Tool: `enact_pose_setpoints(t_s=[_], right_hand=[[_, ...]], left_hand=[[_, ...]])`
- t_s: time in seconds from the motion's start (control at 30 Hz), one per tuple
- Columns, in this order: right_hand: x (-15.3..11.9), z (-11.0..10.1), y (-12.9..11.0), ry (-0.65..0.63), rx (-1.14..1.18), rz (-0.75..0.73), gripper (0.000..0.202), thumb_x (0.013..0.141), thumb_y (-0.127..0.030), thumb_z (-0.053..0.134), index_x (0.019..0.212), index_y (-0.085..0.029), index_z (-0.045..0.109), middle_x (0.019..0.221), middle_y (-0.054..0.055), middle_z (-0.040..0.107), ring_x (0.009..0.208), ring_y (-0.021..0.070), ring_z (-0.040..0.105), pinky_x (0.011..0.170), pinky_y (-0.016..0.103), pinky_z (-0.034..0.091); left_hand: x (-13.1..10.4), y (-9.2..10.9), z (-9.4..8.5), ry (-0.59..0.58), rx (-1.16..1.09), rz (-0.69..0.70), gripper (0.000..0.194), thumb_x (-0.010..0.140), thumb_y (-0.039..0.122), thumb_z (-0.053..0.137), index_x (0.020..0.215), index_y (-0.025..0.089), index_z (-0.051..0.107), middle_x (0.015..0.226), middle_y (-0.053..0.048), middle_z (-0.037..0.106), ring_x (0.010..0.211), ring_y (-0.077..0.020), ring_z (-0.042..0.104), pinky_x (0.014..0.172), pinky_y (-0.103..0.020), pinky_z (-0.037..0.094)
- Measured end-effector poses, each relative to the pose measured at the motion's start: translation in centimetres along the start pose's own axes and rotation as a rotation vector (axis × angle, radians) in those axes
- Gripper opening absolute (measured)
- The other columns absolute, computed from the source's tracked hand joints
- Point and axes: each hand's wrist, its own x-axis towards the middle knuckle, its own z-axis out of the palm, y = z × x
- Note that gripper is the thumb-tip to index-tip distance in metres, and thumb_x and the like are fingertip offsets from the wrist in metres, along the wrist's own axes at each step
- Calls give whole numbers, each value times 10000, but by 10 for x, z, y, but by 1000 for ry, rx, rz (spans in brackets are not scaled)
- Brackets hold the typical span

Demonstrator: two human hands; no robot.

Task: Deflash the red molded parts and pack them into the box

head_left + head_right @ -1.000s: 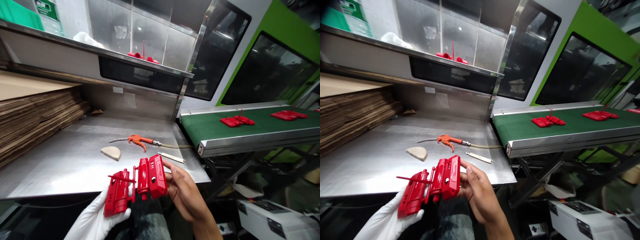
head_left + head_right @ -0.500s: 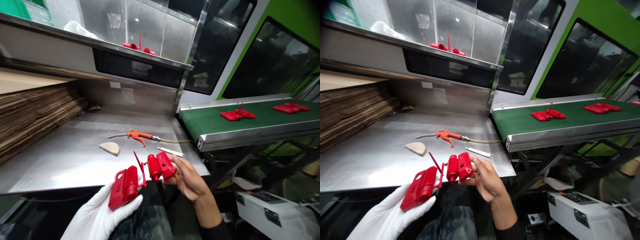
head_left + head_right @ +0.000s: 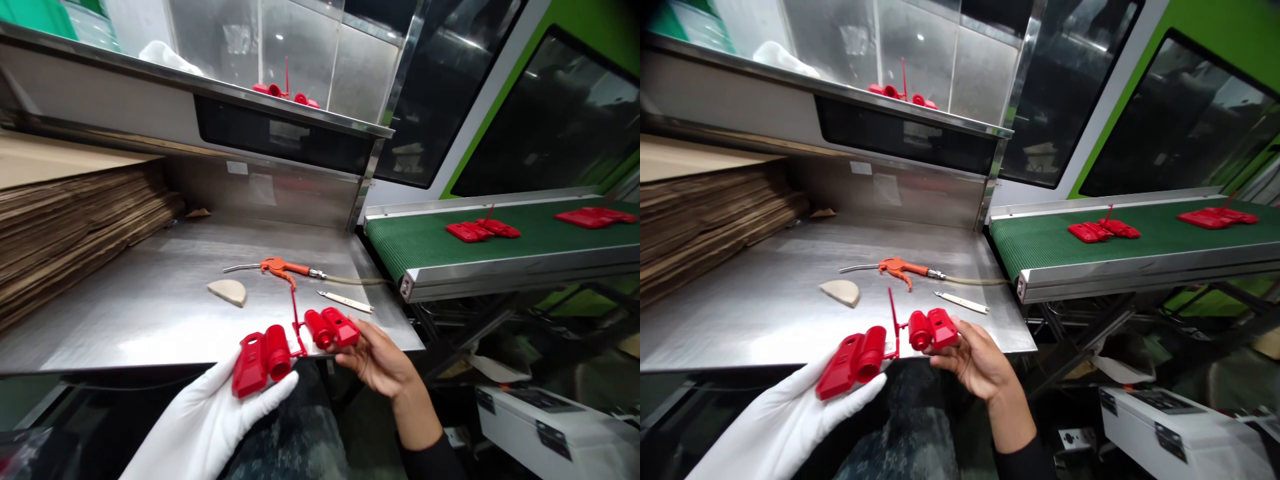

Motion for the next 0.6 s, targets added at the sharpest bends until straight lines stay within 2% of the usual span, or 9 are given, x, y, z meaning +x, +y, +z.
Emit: enact_pose_setpoints(t_s=[0.1,0.17,0.23,0.33,0.47,0.53,0.6], right_hand=[[-5,-17,-1,25,20,29,353,761,-320,856,1008,-101,730,824,46,798,694,158,765,631,259,655],[-9,-27,-1,39,18,49,284,759,-306,853,949,-123,748,803,28,797,651,135,754,615,239,645],[-12,-34,1,50,3,51,219,764,-299,846,897,-147,760,768,15,790,610,125,742,604,234,637],[-18,-41,7,76,-45,-7,219,822,-293,794,1010,-182,766,772,19,786,612,137,736,608,256,629],[-27,-46,15,83,-120,-148,333,845,-280,775,1173,-243,733,977,52,796,790,144,752,763,248,598],[-30,-47,18,50,-155,-193,387,813,-307,804,1190,-262,728,1063,75,783,845,170,753,797,271,587],[-32,-46,21,13,-189,-226,439,788,-347,823,1209,-280,722,1103,91,768,868,201,748,803,313,582]], left_hand=[[2,-3,24,-90,-38,-81,391,1049,301,390,1288,172,672,1410,-123,663,1349,-319,567,1185,-648,350],[5,-5,38,-141,-12,-104,450,1062,324,329,1213,134,708,1265,-132,738,1245,-300,638,1182,-643,350],[7,-8,46,-174,14,-112,494,1068,328,284,1154,129,728,1182,-125,755,1175,-277,661,1184,-636,344],[6,-12,50,-129,91,-106,467,1055,363,337,1182,122,717,1214,-140,739,1131,-293,669,1143,-622,403],[-1,-17,46,1,348,-31,344,945,357,626,1223,175,715,1154,-135,774,1021,-314,724,939,-511,569],[-3,-18,44,-3,410,17,347,854,316,753,1188,224,747,1122,-107,795,967,-302,748,907,-474,579],[-5,-17,41,-42,464,67,350,820,283,789,1170,272,767,1139,-73,801,988,-292,751,963,-460,551]])
